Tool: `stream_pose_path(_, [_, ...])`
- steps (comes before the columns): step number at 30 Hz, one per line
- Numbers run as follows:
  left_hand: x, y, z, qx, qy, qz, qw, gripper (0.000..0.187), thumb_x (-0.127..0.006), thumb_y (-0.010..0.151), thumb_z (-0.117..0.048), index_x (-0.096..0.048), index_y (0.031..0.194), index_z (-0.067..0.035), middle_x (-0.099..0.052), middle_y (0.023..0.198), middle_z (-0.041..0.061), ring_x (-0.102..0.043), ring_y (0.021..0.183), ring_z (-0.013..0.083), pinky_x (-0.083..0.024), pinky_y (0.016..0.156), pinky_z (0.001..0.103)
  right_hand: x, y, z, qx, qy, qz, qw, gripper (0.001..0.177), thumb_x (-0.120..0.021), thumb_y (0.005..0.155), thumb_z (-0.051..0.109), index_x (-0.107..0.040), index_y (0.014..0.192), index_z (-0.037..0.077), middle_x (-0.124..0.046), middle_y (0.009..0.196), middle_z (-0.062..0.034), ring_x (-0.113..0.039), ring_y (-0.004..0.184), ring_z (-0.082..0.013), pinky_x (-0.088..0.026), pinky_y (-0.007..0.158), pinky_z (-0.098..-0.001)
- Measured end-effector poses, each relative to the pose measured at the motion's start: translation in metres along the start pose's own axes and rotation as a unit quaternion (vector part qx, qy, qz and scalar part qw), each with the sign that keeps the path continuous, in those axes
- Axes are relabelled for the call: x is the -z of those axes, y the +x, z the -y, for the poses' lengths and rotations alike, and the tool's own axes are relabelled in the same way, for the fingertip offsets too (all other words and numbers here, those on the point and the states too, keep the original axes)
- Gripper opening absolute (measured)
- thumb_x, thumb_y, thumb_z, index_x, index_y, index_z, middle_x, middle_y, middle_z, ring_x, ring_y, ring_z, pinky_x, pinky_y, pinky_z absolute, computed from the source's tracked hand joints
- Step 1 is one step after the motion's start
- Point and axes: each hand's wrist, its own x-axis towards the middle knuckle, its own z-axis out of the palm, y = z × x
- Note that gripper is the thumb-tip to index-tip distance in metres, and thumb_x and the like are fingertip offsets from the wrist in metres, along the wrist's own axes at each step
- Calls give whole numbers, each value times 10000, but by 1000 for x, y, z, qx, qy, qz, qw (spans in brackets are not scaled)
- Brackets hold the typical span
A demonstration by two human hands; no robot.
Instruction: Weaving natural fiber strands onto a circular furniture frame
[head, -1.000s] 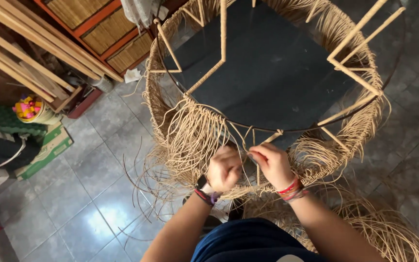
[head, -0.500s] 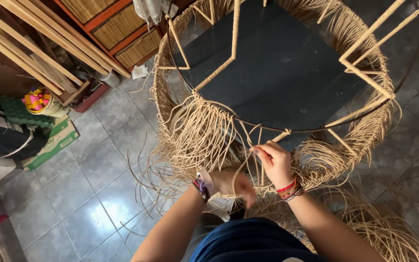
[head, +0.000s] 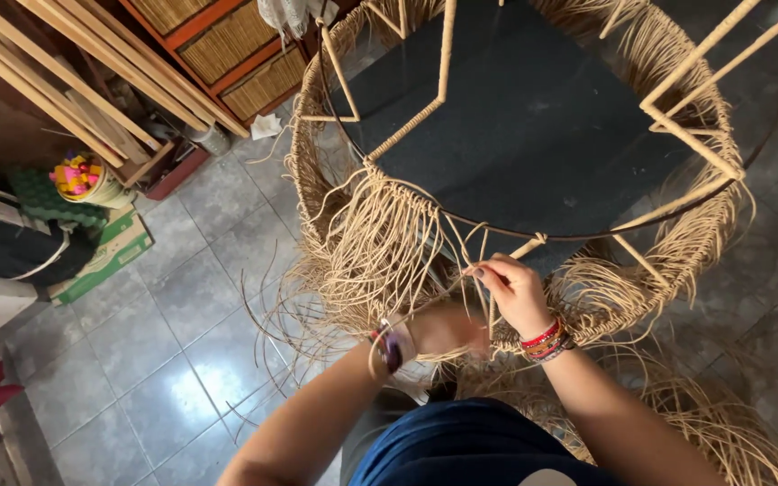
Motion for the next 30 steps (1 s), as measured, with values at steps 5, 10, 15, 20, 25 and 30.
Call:
stream_pose_path(5, [80, 44, -63, 174, -334, 455, 807, 375, -439, 1017, -369, -761, 923, -201, -767, 923, -6, -613, 714, 147, -471, 755, 333, -6, 1, -5, -6, 5, 6, 1000, 100, -728, 958, 130, -809, 949, 71, -714, 757, -106, -712, 744, -202, -561, 665, -347])
stream_pose_path(10, [78, 39, -38, 179, -357, 365, 841, 271, -559, 999, -274, -797, 909, -182, -769, 837, 42, -699, 774, 200, -542, 794, 333, -16, 8, 7, -9, 14, 4, 1000, 93, -734, 947, 124, -814, 944, 76, -730, 764, -107, -724, 724, -219, -570, 671, -350])
stream_pose_path(15, [73, 25, -29, 319, -439, 80, 836, 364, -458, 1048, -228, -769, 865, -175, -757, 803, 15, -694, 860, 119, -497, 915, 261, -15, 8, -1, 2, 17, 17, 1000, 99, -708, 955, 78, -801, 950, 44, -728, 798, -138, -725, 778, -250, -570, 709, -388])
stream_pose_path(20, [43, 13, 7, 140, -438, 199, 865, 284, -482, 1010, -55, -738, 897, -4, -722, 830, 143, -664, 854, 267, -515, 904, 358, -13, 7, 4, 3, 20, 17, 1000, 98, -717, 945, 90, -809, 930, 57, -738, 798, -114, -733, 781, -250, -573, 726, -376])
stream_pose_path(25, [-5, -25, 13, 131, -353, 348, 859, 318, -506, 965, -258, -652, 719, -121, -680, 686, -8, -680, 715, 150, -541, 816, 287, -11, 11, -4, 13, 6, 17, 1000, 91, -721, 938, 90, -811, 932, 75, -735, 777, -96, -728, 765, -234, -569, 715, -353])
stream_pose_path(30, [16, -10, 24, 62, -500, 99, 858, 370, -557, 1044, -223, -628, 711, -78, -718, 892, 165, -682, 817, 317, -531, 724, 387, -17, 11, -6, 35, -1, 22, 999, 74, -738, 922, 94, -803, 922, 58, -736, 781, -103, -729, 753, -276, -571, 695, -369])
